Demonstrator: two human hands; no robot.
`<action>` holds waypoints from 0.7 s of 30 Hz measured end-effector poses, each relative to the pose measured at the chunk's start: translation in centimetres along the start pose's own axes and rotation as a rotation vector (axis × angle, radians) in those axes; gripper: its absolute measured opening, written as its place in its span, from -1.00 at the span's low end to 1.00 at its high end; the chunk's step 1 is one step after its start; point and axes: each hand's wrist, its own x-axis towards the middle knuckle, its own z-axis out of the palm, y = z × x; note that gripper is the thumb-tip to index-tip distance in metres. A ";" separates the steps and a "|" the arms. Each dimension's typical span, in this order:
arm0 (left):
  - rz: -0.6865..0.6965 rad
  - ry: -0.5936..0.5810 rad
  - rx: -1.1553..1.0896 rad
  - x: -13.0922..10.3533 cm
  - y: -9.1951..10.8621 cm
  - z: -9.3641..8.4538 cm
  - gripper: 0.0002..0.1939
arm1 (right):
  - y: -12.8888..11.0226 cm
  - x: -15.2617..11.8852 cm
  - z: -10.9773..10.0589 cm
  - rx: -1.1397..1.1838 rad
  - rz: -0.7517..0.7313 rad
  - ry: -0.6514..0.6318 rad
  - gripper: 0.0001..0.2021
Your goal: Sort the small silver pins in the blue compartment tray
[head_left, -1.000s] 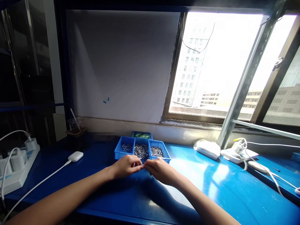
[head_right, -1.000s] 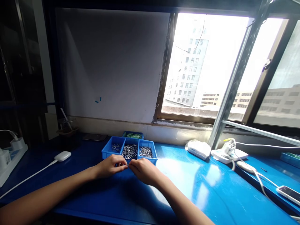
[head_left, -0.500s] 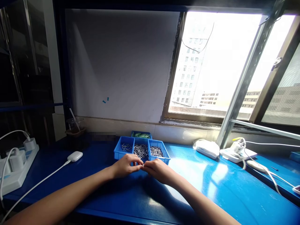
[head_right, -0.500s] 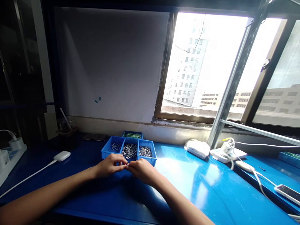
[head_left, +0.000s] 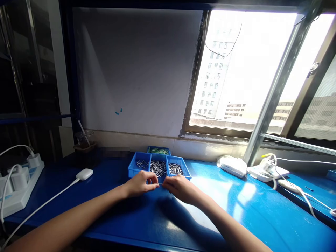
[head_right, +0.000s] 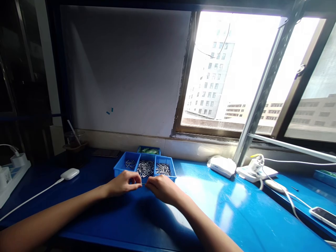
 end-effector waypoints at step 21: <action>0.050 0.006 0.222 0.0 -0.1 -0.4 -0.83 | 0.2 0.1 -0.5 -0.110 0.059 -0.018 -0.75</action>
